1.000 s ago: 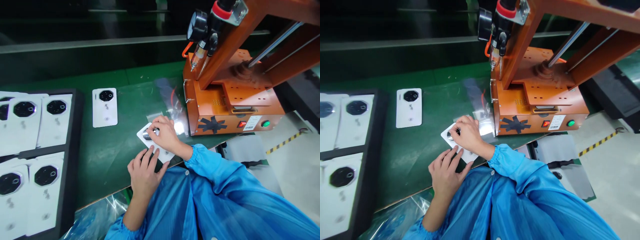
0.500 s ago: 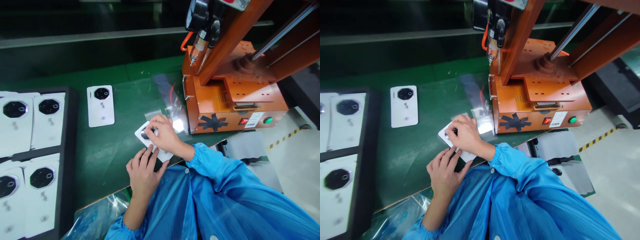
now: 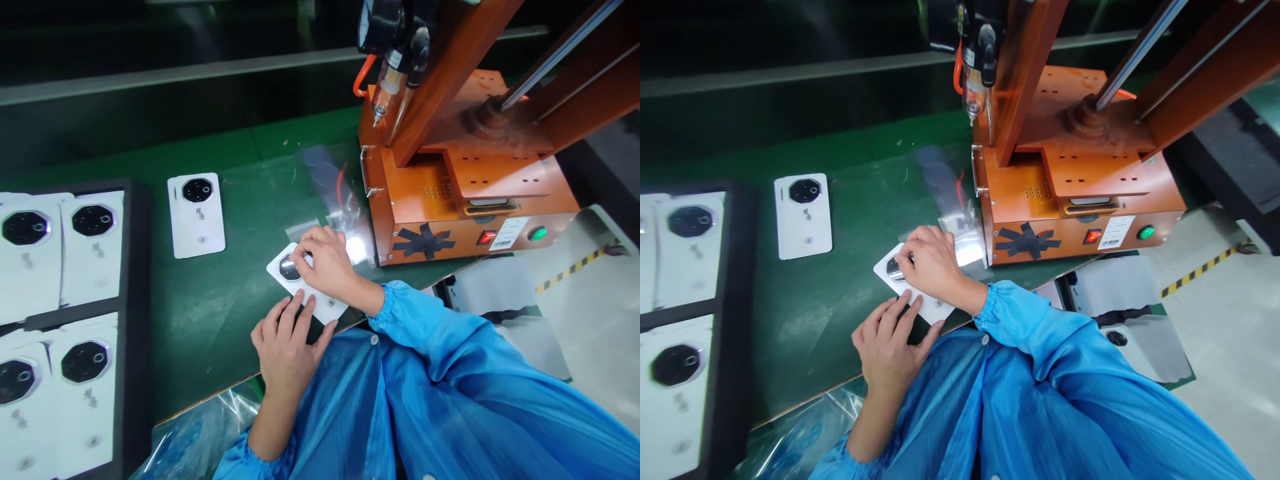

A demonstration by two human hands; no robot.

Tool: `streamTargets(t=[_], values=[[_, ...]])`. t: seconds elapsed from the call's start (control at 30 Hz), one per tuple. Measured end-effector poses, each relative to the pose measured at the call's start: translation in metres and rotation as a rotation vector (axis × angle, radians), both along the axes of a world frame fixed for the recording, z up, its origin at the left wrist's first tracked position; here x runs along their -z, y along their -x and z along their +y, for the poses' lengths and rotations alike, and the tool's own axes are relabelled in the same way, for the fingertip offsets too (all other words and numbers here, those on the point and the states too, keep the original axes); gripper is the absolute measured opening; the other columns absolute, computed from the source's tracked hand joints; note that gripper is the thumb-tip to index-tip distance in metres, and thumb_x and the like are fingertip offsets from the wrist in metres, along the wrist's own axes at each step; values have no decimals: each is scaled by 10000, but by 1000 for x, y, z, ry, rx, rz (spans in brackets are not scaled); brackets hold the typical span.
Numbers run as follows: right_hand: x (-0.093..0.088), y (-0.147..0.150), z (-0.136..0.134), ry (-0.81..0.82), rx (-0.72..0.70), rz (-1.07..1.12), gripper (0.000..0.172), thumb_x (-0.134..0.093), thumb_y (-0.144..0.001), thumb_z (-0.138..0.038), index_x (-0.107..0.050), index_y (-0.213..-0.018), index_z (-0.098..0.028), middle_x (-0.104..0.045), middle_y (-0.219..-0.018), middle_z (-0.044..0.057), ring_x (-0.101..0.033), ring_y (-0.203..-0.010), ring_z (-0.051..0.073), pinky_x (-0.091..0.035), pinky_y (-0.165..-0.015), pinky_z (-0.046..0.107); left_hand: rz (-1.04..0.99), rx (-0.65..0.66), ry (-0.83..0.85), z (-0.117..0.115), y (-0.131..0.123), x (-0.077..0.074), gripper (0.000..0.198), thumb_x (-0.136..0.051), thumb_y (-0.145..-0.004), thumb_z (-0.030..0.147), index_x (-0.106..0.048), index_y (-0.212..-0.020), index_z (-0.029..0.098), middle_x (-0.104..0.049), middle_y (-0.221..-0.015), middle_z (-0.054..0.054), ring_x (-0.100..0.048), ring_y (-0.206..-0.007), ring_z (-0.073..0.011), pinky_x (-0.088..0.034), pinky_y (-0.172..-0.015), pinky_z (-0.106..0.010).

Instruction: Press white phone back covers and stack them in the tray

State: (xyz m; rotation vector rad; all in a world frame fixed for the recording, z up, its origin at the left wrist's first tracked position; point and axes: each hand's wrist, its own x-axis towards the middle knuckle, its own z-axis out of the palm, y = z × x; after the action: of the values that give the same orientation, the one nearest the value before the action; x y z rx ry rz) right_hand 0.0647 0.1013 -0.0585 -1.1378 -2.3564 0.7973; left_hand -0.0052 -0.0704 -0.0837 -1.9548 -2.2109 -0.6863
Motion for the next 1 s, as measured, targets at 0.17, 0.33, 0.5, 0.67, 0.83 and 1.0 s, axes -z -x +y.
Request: streamTargets(t=[0.17,0.33,0.5,0.67,0.83,1.0], values=[[1,0,1,-22,4,-21,160,-644,-953,-280,-696,-823,-203,-659,-1032,29,-528,-1008,211,-289,-862,389,11,4,-6,0,1,0,513,-747,-854,494,-647,-1282,230,-708,-1321,-93,-615,-1182,-313,-388,-945,-452],[1,-3,-1,-79,-20,-34,185,-602,-966,-273,-697,-824,-204,-652,-1037,44,-523,-1004,218,-290,-866,399,3,0,-1,-1,1,1,506,-731,-866,497,-645,-1298,248,-706,-1326,-93,-614,-1187,-315,-378,-959,-455],[0,-7,-4,-169,-43,-50,256,-557,-1005,-347,-724,-866,-213,-640,-1045,58,-516,-989,228,-304,-877,423,-8,-2,14,-1,1,2,539,-736,-851,545,-646,-1288,242,-697,-1340,-97,-604,-1197,-327,-378,-948,-459],[-17,-23,-8,-279,-55,-82,259,-539,-1013,-330,-701,-1163,-194,-642,-1198,105,-532,-1061,265,-339,-874,435,-39,-27,19,2,-2,-3,605,-723,-830,628,-642,-1267,216,-710,-1301,-117,-615,-1160,-334,-378,-937,-466],[-47,-72,-16,-201,-353,-118,372,-544,-988,-249,-599,-1352,-198,-666,-1264,129,-596,-1128,284,-400,-901,439,30,53,27,6,0,-9,564,-684,-900,536,-615,-1324,171,-699,-1311,-145,-637,-1107,-315,-397,-872,-423],[-47,-100,-29,-151,-614,-61,571,-624,-891,-148,-519,-1452,-159,-576,-1467,176,-547,-1342,335,-399,-1042,487,143,168,75,7,10,-14,556,-682,-900,522,-643,-1297,133,-681,-1332,-165,-629,-1089,-322,-407,-855,-415]])
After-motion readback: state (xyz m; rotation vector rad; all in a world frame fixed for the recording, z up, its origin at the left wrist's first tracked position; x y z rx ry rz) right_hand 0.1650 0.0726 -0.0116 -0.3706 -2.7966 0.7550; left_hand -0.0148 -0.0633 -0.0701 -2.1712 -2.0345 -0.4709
